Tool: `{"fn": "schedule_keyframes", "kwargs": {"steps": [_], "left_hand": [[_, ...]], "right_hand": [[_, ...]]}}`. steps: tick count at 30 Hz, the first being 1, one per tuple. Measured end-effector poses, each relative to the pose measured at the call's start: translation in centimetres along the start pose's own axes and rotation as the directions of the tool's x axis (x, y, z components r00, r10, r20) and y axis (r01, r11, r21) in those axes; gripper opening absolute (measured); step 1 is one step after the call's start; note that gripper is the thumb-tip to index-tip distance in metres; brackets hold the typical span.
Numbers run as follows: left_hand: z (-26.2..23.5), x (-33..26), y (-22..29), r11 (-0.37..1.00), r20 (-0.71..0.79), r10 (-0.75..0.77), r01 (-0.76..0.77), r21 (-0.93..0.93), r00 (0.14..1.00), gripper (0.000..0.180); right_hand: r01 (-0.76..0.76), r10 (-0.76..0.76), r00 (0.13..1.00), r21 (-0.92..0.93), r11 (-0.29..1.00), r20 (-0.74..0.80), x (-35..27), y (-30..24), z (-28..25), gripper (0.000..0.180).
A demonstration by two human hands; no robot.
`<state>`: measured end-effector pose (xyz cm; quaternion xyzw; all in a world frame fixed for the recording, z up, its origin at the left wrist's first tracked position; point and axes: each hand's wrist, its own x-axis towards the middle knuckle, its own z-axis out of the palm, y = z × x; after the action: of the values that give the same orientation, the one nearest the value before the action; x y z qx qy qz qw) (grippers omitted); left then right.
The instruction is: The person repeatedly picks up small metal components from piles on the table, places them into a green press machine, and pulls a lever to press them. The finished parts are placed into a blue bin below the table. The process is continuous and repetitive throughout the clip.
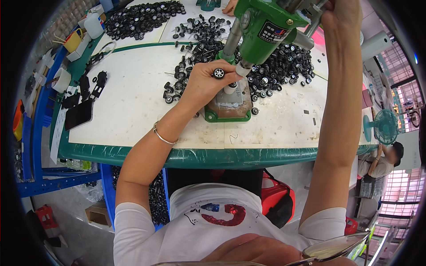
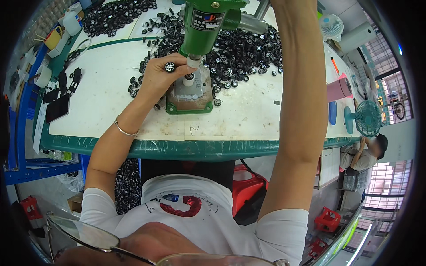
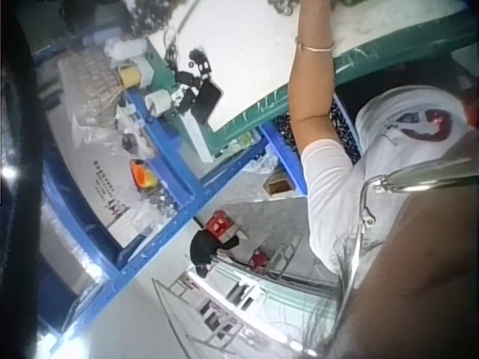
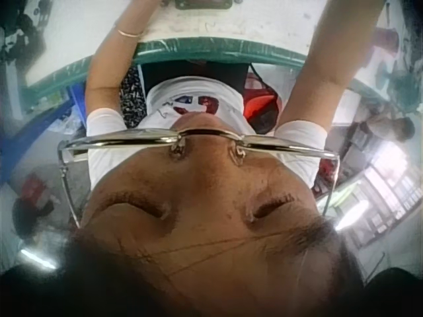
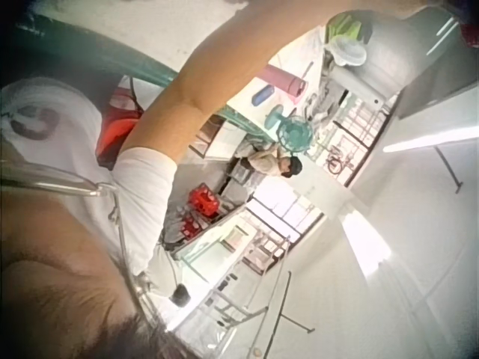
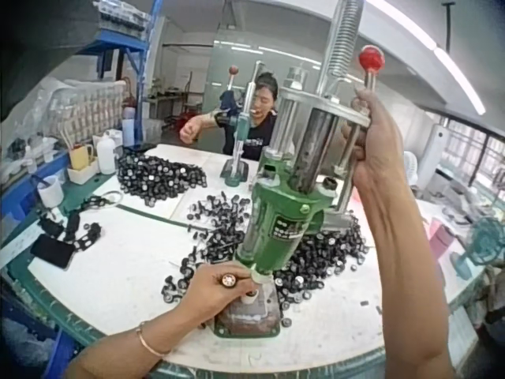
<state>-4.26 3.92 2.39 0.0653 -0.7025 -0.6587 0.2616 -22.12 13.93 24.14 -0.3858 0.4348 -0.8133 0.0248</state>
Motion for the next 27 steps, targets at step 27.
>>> {"fn": "schedule_keyframes", "kwargs": {"steps": [27], "left_hand": [[-0.2,-0.5,0.2,0.996,0.03,-0.071,0.073,-0.048,0.997,0.026]], "right_hand": [[-0.128,0.126,0.99,0.033,0.991,0.062,2.4,2.9,-1.6,0.019]]}}
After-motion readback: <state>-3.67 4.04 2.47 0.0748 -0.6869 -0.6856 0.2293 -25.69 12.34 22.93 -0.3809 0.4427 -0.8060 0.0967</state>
